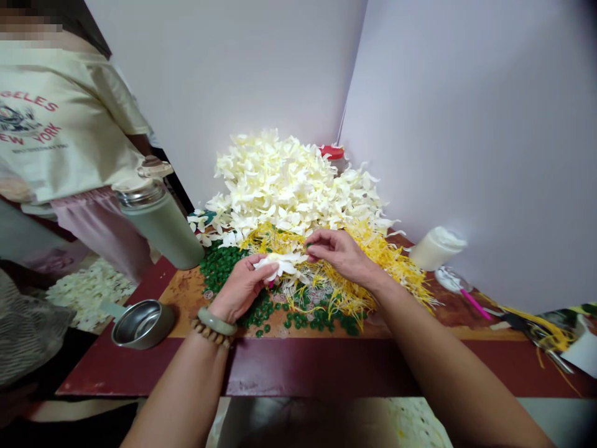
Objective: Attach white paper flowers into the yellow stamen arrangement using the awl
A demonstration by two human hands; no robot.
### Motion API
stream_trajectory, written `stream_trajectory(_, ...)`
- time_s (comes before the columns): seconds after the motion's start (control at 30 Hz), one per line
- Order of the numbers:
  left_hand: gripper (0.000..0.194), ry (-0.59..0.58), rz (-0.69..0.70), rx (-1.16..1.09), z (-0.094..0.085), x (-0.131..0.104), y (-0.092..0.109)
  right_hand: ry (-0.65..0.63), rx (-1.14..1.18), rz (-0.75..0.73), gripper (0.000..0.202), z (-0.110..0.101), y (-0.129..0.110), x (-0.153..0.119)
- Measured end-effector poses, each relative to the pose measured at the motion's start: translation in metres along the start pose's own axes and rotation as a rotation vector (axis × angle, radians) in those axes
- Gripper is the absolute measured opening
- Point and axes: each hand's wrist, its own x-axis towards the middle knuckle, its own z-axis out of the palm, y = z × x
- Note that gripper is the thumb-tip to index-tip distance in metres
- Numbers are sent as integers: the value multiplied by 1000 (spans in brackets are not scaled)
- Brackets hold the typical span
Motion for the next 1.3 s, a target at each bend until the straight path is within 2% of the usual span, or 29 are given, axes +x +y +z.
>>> stream_trajectory(0.17, 16, -153, -81, 89, 10, -7, -4, 138, -127, -95, 20, 2, -6, -2)
stream_trajectory(0.27, 13, -199, -99, 106, 12, -8, -7, 105, -44, -71, 21, 3, -11, -4)
stream_trajectory(0.4, 14, -196, -115, 98, 9, -6, -7, 57, 73, -38, 15, 3, -12, -4)
stream_trajectory(0.6, 13, -157, -104, 113, 6, -5, -4, 89, 215, -44, 16, 0, -6, 0)
stream_trajectory(0.7, 14, -174, -141, 135, 10, -7, -3, 58, 192, -41, 11, 1, -8, 0)
stream_trajectory(0.87, 13, -198, -146, 155, 14, -10, -2, 14, 150, -30, 14, 6, -12, -4)
stream_trajectory(1.3, 17, -211, -135, 181, 13, -9, -2, -17, 57, -70, 14, 15, -12, -7)
